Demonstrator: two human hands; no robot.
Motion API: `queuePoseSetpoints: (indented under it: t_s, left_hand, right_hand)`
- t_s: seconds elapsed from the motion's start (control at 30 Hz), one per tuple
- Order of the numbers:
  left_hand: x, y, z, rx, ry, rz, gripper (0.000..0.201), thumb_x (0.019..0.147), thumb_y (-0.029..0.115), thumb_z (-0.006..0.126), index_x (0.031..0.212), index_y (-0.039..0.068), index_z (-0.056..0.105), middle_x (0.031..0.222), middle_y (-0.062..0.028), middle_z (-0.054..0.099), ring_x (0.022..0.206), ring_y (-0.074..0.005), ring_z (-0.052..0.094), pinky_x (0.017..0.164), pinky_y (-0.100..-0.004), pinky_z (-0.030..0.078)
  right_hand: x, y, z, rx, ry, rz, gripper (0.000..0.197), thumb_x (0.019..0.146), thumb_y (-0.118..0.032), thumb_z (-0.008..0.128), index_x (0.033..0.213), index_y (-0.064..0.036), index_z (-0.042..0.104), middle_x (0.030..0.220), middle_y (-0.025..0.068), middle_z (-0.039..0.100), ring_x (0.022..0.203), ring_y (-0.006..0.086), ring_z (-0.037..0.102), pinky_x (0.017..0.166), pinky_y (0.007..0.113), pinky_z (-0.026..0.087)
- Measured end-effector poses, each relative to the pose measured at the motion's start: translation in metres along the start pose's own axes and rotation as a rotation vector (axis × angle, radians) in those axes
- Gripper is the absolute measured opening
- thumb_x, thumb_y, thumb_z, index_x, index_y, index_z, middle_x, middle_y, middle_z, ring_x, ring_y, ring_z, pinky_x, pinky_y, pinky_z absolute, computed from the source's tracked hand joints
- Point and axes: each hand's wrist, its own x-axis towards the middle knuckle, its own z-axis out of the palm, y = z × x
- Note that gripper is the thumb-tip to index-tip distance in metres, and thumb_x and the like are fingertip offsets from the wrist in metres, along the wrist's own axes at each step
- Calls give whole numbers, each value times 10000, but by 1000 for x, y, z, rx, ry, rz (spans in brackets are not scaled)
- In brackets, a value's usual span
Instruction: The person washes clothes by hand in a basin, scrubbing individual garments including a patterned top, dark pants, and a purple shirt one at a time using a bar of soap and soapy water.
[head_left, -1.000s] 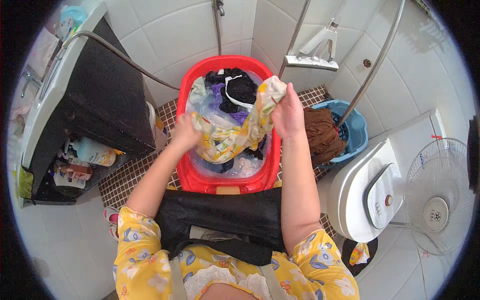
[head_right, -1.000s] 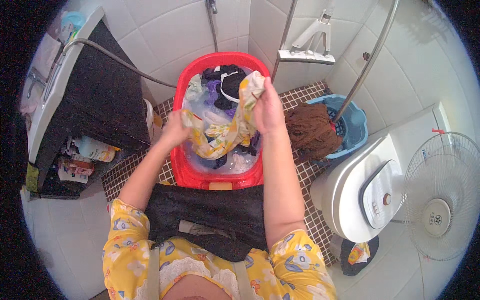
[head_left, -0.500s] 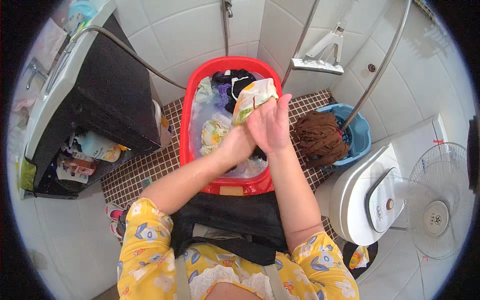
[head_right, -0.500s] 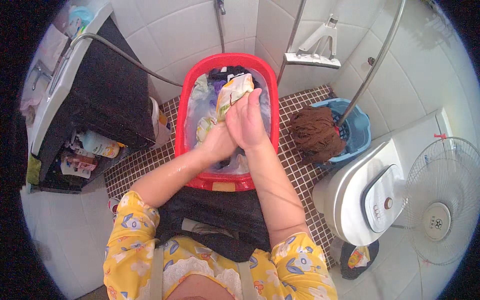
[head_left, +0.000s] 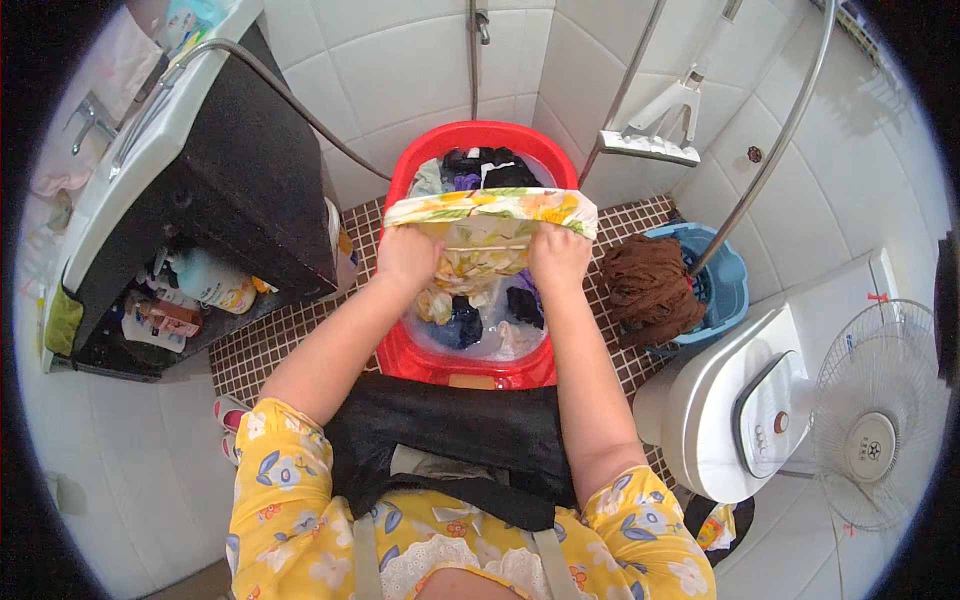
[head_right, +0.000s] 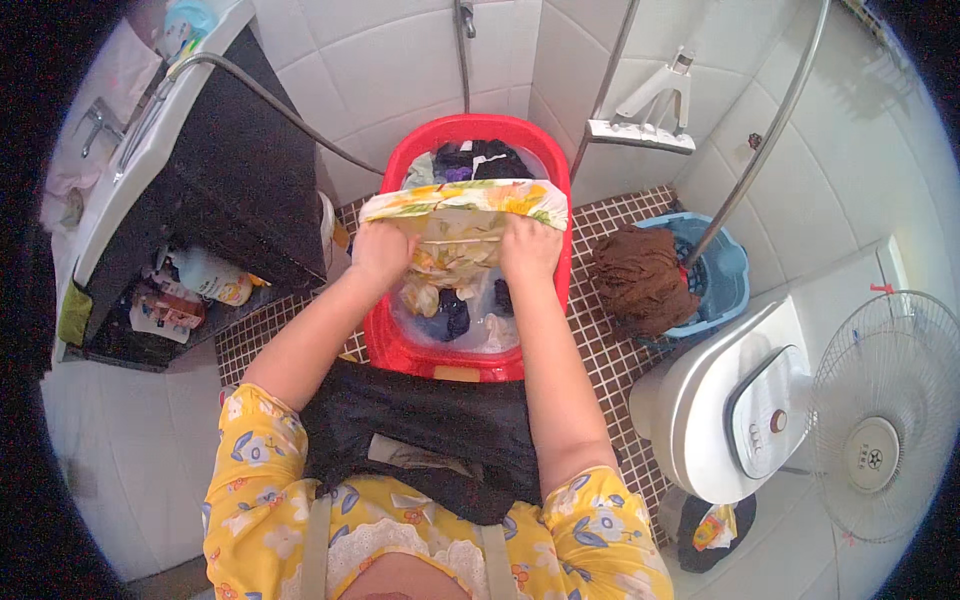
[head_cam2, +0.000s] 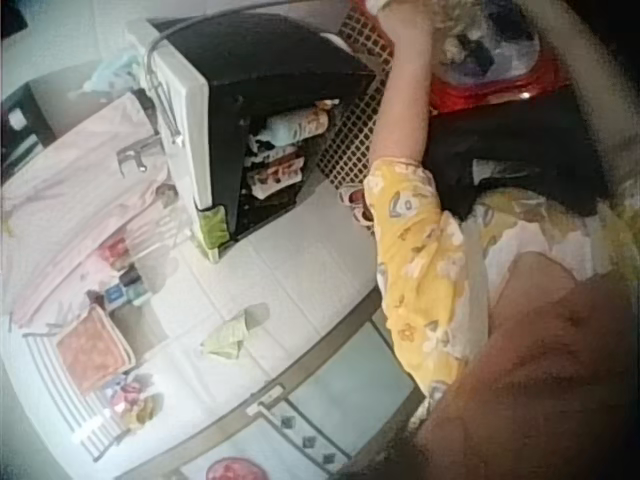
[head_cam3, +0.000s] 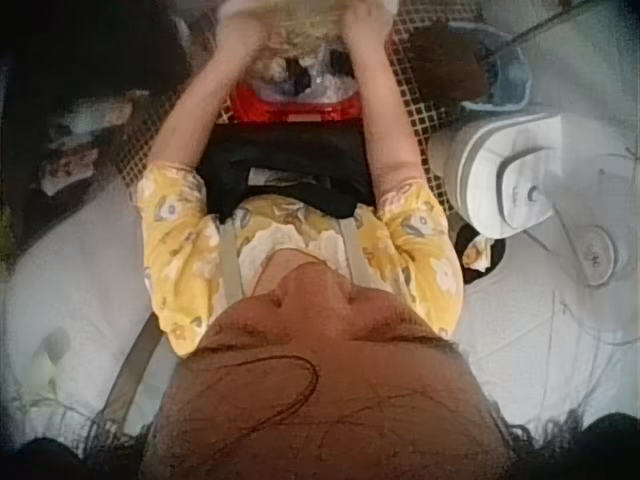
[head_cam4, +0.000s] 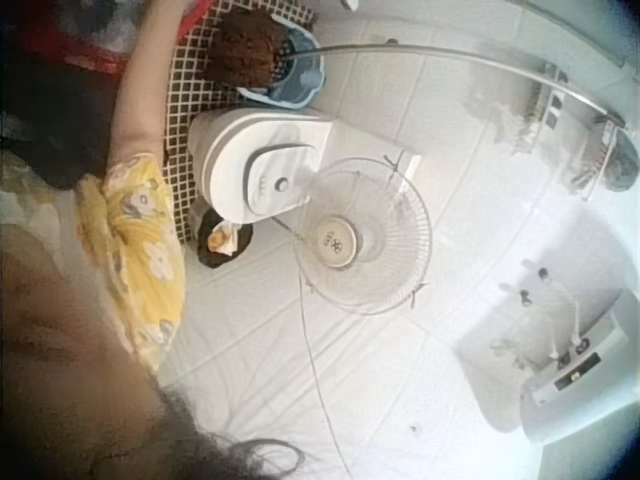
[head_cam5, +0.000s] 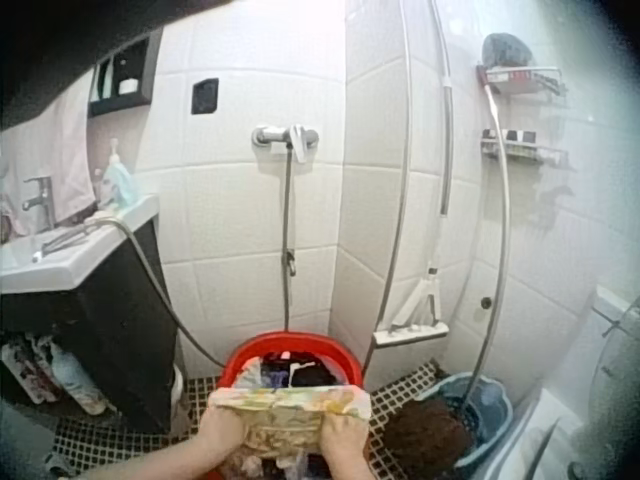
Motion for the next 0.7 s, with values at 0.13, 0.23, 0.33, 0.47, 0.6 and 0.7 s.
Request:
queuePoseSetpoints:
  t_s: [0.13,0.23,0.33,0.47,0.6,0.7]
  left_hand:
    - [8,-26,14,3,305,9,243,766,228,607,894,44,701,872,-101,692,859,-264,660,829,-375,472]
    - [-5,-14,9,-62,246,88,637,616,295,768,1168,41,574,1152,-179,592,1050,-276,582,881,-382,457]
    - [-10,2,26,-144,-256,133,663,607,366,784,1181,100,585,1145,-172,584,1090,-276,548,935,-387,415]
    - [-25,23,53,-39,-88,223,663,593,393,790,1195,208,582,1047,-108,635,1093,-241,547,897,-451,416]
    - [-25,10,68,-272,67,602,363,643,311,753,946,142,646,813,-71,622,981,-262,568,855,-472,422]
    - [-33,-17,52,-444,136,773,165,672,221,709,749,101,625,740,-81,591,876,-281,578,793,-446,443]
  right_hand:
    - [0,-4,6,-33,-77,-36,186,788,-156,509,718,-80,663,656,122,644,634,280,650,637,394,501]
    - [-1,-6,4,-37,-250,4,228,807,-216,560,700,-41,659,660,144,644,643,297,650,634,402,504]
    - [11,-32,-22,158,-133,44,392,808,-374,633,667,-8,639,624,192,615,621,356,621,615,432,498]
    - [26,-44,-44,341,-149,153,491,799,-427,654,606,23,624,619,224,601,638,389,612,606,464,480]
    - [33,-41,-61,423,-19,203,588,836,-471,603,581,59,600,604,272,572,601,423,582,594,496,449]
    - [37,-23,-70,375,74,236,631,857,-496,561,615,85,613,617,282,579,623,439,587,612,489,463]
